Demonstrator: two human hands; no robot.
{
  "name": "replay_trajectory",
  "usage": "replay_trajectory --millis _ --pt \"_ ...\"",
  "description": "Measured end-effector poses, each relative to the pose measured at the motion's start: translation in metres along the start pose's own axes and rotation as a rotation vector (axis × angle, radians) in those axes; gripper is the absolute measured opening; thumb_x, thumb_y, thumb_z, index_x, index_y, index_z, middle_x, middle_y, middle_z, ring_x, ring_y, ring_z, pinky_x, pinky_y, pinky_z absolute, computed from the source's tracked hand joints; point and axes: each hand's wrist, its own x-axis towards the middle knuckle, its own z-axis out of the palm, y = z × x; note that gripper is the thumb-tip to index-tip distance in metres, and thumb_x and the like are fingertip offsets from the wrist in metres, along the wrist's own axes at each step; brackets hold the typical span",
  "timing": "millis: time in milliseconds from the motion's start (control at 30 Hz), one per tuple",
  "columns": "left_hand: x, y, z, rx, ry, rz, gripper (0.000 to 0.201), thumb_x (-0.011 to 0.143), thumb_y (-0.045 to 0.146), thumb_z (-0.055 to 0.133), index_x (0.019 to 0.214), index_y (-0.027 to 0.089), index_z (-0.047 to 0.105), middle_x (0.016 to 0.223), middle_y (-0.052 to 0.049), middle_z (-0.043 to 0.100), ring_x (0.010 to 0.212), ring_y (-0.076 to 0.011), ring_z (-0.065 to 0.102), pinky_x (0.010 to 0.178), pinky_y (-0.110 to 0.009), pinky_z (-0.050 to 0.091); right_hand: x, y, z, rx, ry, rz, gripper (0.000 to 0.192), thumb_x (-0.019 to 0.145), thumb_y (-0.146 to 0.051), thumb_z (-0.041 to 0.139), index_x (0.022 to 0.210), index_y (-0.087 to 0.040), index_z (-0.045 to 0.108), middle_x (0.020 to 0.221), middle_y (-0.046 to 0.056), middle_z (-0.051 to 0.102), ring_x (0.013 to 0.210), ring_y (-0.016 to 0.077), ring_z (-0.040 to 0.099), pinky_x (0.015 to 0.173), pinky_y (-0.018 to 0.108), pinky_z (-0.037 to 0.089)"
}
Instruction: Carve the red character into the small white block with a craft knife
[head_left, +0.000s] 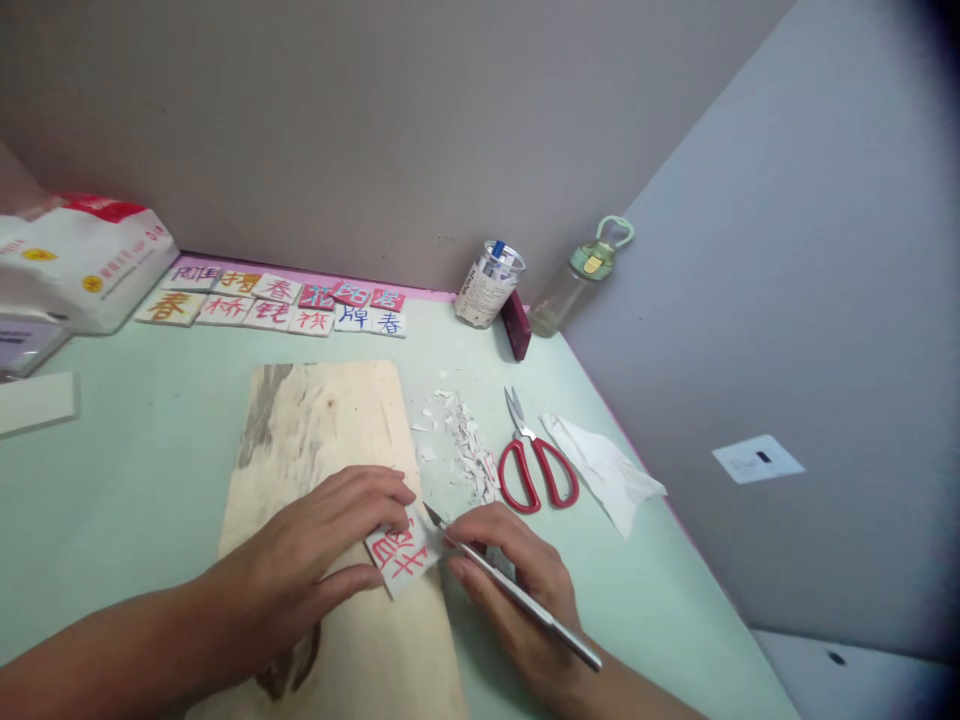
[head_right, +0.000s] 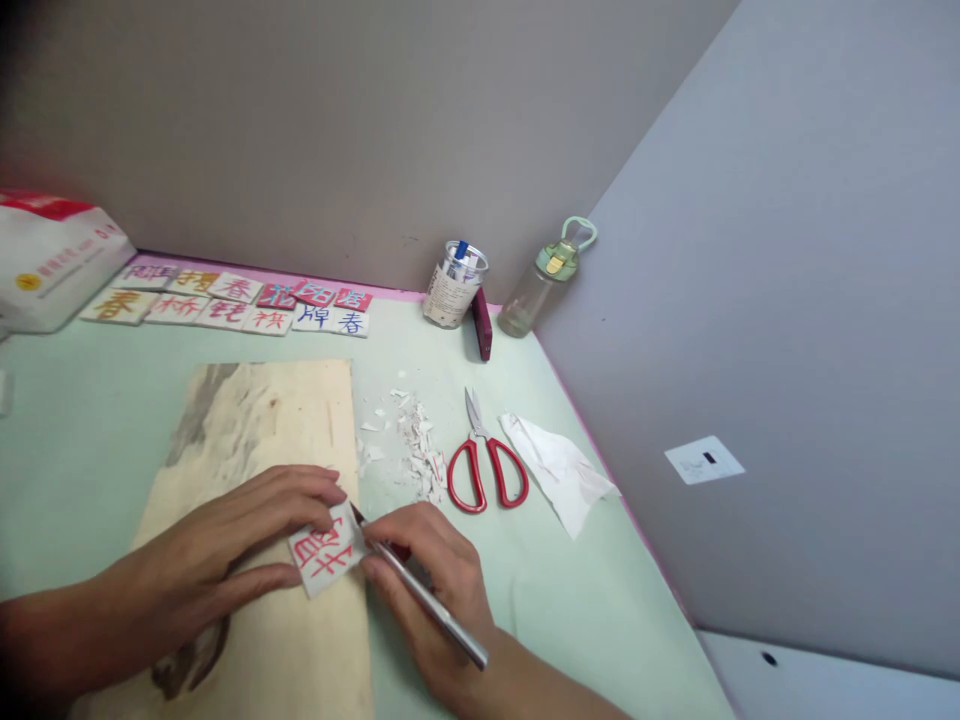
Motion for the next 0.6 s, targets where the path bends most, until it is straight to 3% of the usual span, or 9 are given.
replay_trajectory --millis 167,433,600 --pt "-0.003 -0.007 0.001 0.107 -0.008 -0.001 0.057 0.098 0.015 0.063 0.151 0.032 0.052 0.153 -0.006 0.062 0.148 -0.0294 0.051 0.12 -0.048 0.048 -0.001 0.001 -0.001 0.003 -0.035 0.019 0.01 0.101 -0.023 0.065 0.108 -0.023 0.072 0.095 0.005 0.074 0.083 0.0197 0.071 0.077 0.031 0.06" --pt "-0.007 -0.011 0.007 0.162 0.032 0.001 0.056 0.097 0.02 0.069 0.149 0.029 0.047 0.154 -0.009 0.059 0.145 -0.0296 0.051 0.123 -0.05 0.043 0.007 -0.01 -0.001 -0.008 0.055 -0.066 0.007 0.094 -0.016 0.069 0.091 -0.022 0.072 0.078 0.001 0.07 0.07 0.0158 0.066 0.064 0.026 0.053" --pt "-0.009 -0.006 0.007 0.133 0.014 -0.06 0.053 0.095 0.019 0.072 0.142 0.031 0.051 0.152 -0.008 0.056 0.146 -0.0292 0.047 0.119 -0.045 0.047 0.006 -0.013 0.0 -0.042 0.061 0.037 0.012 0.09 -0.013 0.066 0.082 -0.021 0.066 0.071 -0.002 0.066 0.062 0.0134 0.061 0.057 0.023 0.048"
